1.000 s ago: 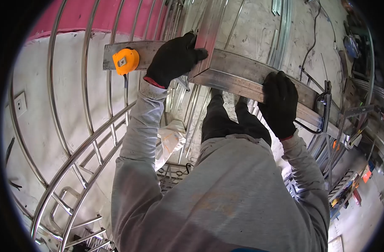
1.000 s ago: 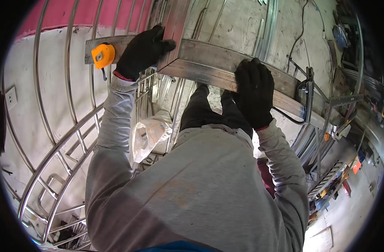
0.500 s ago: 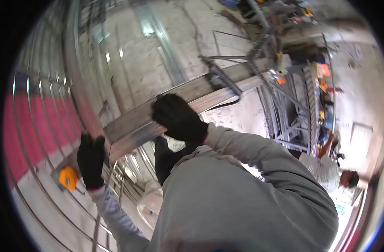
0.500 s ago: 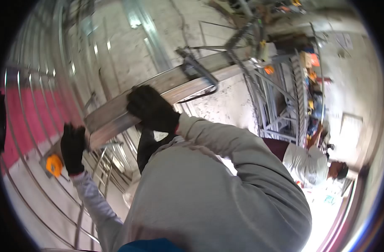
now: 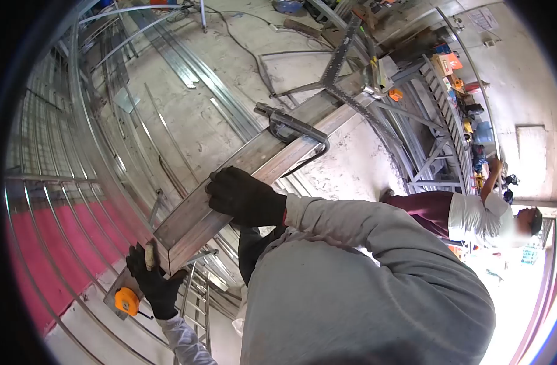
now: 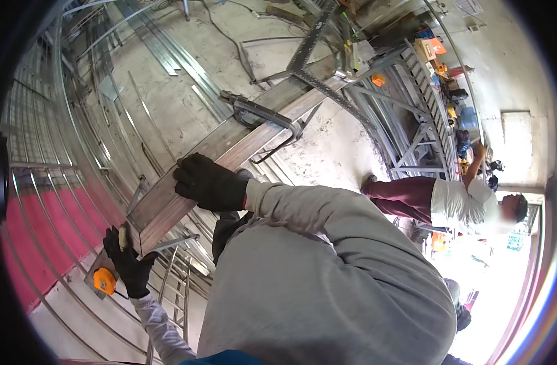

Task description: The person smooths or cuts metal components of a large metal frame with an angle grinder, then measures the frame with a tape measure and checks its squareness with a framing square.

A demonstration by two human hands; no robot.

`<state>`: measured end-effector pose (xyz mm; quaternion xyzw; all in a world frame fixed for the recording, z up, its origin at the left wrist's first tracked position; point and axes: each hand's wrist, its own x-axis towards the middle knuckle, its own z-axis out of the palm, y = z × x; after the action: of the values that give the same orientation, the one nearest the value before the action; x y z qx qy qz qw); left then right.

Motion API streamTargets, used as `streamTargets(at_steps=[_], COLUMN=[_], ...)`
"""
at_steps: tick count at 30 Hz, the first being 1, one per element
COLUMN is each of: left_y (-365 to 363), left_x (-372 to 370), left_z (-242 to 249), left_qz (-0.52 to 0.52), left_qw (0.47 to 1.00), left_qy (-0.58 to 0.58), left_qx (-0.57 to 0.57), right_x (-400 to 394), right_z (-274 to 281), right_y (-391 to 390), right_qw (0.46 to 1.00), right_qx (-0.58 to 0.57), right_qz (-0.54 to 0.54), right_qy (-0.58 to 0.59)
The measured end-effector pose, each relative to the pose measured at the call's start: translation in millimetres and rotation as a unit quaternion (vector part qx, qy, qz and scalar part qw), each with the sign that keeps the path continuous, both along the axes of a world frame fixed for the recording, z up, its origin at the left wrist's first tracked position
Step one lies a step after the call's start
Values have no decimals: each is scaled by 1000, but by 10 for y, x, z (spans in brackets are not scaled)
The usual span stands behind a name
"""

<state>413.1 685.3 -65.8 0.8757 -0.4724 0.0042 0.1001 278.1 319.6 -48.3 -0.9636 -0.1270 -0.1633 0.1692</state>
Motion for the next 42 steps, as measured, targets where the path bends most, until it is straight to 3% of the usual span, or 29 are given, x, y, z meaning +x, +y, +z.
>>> streamTargets(at_steps=[2,3,8,14,17,26,42], left_y=[0,-8,-7,123,168,201,181], left_x=[50,38,57,105,116,102,87], left_z=[-136,-119,-154,-32,-70,-96,-169], left_qz=[-19,-7,-20,18,36,40,47], left_qw=[996,999,996,989,986,985,986], left_qy=[-35,-30,-22,99,108,106,92], left_qx=[-74,-40,-89,-108,-123,-128,-131], right_x=[-24,-37,-112,-34,23,91,58], right_z=[18,-6,-150,-133,-20,52,42], right_y=[-22,-19,-20,127,259,329,310], right_qw=[1000,1000,999,997,996,991,991], right_qx=[22,17,33,-62,-60,-114,-112], right_qz=[14,10,10,20,0,15,17], right_qy=[9,6,9,32,61,65,76])
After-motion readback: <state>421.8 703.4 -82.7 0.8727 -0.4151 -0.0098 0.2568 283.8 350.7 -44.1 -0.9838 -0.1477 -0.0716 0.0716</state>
